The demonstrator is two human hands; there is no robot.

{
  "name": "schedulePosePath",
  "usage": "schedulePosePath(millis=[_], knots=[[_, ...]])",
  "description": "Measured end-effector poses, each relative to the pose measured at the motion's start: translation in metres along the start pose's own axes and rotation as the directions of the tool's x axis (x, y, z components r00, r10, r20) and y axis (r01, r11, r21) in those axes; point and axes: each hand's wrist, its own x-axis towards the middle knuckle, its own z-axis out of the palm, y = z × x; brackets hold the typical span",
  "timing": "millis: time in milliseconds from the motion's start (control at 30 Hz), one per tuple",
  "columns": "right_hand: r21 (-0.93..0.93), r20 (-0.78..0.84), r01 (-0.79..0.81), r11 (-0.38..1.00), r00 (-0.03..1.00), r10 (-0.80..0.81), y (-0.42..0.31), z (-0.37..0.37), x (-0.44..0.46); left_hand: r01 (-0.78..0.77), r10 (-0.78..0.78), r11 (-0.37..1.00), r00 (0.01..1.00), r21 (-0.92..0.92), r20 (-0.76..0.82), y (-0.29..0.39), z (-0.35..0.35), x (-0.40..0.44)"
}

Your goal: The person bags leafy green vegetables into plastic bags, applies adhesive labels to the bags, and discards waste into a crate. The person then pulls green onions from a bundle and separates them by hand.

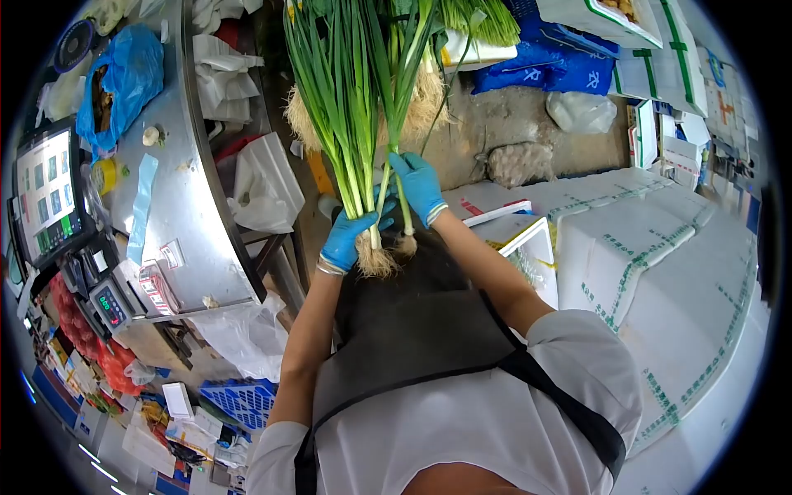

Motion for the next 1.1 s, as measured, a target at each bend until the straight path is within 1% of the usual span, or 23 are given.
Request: schedulePosePath(millis=[33,67,133,167,200,233,300,367,400,500,600,667,700,800,867,967,1100], knots=[[0.018,0.027,-0.020,1.000,0.999,0.019,0.001,-0.004,-0.001,-0.002,0.002,1.000,1.000,-0.003,0.004,0.000,0.002,0.000],[-0.004,0.011,0.025,1.000,1.000,-0.025,0.002,-0.007,-0.002,0.002,-0.002,1.000,1.000,-0.009,-0.002,0.001,0.005,0.000],[-0.044,-0.037,0.206,0.978,0.978,-0.208,-0.004,-0.005,-0.011,0.009,-0.010,1.000,1.000,-0.022,-0.015,0.006,0.014,-0.002],[-0.067,-0.059,0.292,0.954,0.953,-0.296,-0.009,-0.003,-0.016,0.044,-0.044,0.999,0.999,0.003,-0.013,0.004,0.013,0.000],[-0.168,-0.101,0.293,0.941,0.945,-0.312,-0.022,0.003,-0.023,0.078,-0.077,0.997,0.997,0.029,-0.011,0.001,0.010,0.002],[-0.120,-0.099,0.236,0.964,0.964,-0.248,-0.032,0.011,-0.028,0.111,-0.110,0.992,0.994,0.056,-0.010,-0.002,0.008,0.003],[-0.196,-0.148,0.301,0.933,0.932,-0.331,-0.013,0.027,-0.017,0.062,-0.048,0.980,0.995,0.188,-0.082,-0.008,0.011,0.003],[-0.198,-0.175,0.277,0.940,0.934,-0.312,-0.012,0.035,-0.019,0.054,-0.047,0.988,0.997,0.141,-0.053,-0.017,0.006,0.006],[-0.189,-0.182,0.275,0.943,0.933,-0.309,-0.012,0.038,-0.019,0.032,-0.022,0.991,0.997,0.127,-0.077,-0.015,0.013,0.005],[-0.118,-0.176,0.289,0.950,0.936,-0.306,-0.009,0.040,-0.017,0.052,-0.042,0.984,0.997,0.172,-0.062,-0.010,0.012,0.003],[-0.032,-0.143,0.308,0.951,0.940,-0.309,0.001,0.039,-0.013,0.086,-0.066,0.958,0.995,0.272,-0.079,-0.010,0.007,0.005],[-0.004,-0.132,0.325,0.946,0.937,-0.323,0.003,0.038,-0.011,0.049,-0.026,0.956,0.996,0.290,-0.082,-0.013,0.006,0.006],[-0.015,-0.126,0.319,0.948,0.940,-0.318,0.004,0.037,-0.010,0.032,-0.007,0.954,0.997,0.299,-0.083,-0.014,0.006,0.007],[-0.033,-0.111,0.306,0.951,0.945,-0.308,0.005,0.032,-0.008,0.077,-0.051,0.954,0.994,0.290,-0.097,-0.013,0.007,0.007],[-0.026,-0.097,0.308,0.951,0.946,-0.309,0.004,0.029,-0.008,0.051,-0.016,0.948,0.994,0.314,-0.112,-0.013,0.011,0.007],[-0.074,-0.096,0.325,0.943,0.939,-0.331,0.008,0.024,-0.006,-0.001,0.052,0.935,0.990,0.355,-0.133,-0.019,0.007,0.010],[-0.330,0.009,0.322,0.888,0.941,-0.338,0.006,0.008,0.004,-0.037,0.116,0.920,0.977,0.391,-0.180,-0.024,0.006,0.011]])
